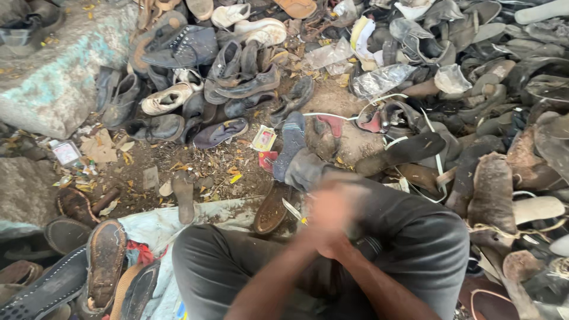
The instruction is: The person uses a tool to scrape or pry material from several different shoes and boots while sitting on the ground.
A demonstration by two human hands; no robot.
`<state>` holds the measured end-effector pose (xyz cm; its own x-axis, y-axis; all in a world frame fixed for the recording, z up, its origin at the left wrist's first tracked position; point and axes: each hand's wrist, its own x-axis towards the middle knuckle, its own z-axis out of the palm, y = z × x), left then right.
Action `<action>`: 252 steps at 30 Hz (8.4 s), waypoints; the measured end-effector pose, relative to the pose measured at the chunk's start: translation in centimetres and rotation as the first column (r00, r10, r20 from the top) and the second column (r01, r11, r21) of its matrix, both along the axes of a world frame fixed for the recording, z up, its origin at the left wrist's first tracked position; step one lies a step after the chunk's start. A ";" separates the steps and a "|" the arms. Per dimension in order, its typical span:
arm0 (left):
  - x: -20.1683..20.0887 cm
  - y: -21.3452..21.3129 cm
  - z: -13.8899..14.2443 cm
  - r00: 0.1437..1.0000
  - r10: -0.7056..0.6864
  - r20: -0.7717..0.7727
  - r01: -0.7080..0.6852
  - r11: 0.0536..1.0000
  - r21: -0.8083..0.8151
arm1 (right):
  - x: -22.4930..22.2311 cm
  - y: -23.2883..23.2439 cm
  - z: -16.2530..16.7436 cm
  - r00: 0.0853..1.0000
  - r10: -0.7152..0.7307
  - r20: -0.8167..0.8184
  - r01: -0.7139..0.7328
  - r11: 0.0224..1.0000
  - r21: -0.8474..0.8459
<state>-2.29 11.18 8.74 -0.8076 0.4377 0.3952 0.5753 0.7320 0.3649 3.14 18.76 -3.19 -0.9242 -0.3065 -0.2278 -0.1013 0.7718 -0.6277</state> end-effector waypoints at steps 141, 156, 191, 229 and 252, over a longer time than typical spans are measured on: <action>-1.8 -21.0 -13.3 0.715 0.515 0.472 -0.696 0.588 0.413 | -0.2 -10.1 -0.9 0.993 -0.092 -0.070 0.088 0.994 -0.058; -1.8 -21.1 -12.7 0.733 0.496 0.465 -0.679 0.580 0.450 | 0.6 -10.1 4.9 0.616 -0.118 0.779 0.647 0.640 -0.415; -1.2 -21.4 -12.6 0.811 0.336 0.479 -0.584 0.424 0.692 | 2.4 -14.8 1.4 0.961 -0.264 0.080 0.271 0.851 -0.450; -1.0 -17.0 -13.3 0.937 0.346 0.048 -0.327 0.824 0.462 | 1.0 -9.6 1.8 0.986 -0.158 0.049 0.165 0.948 -0.272; -0.1 -14.9 -15.3 0.788 -0.411 0.459 -0.579 -0.241 0.779 | 8.2 -7.2 4.2 0.957 -0.279 0.082 0.290 0.934 -0.208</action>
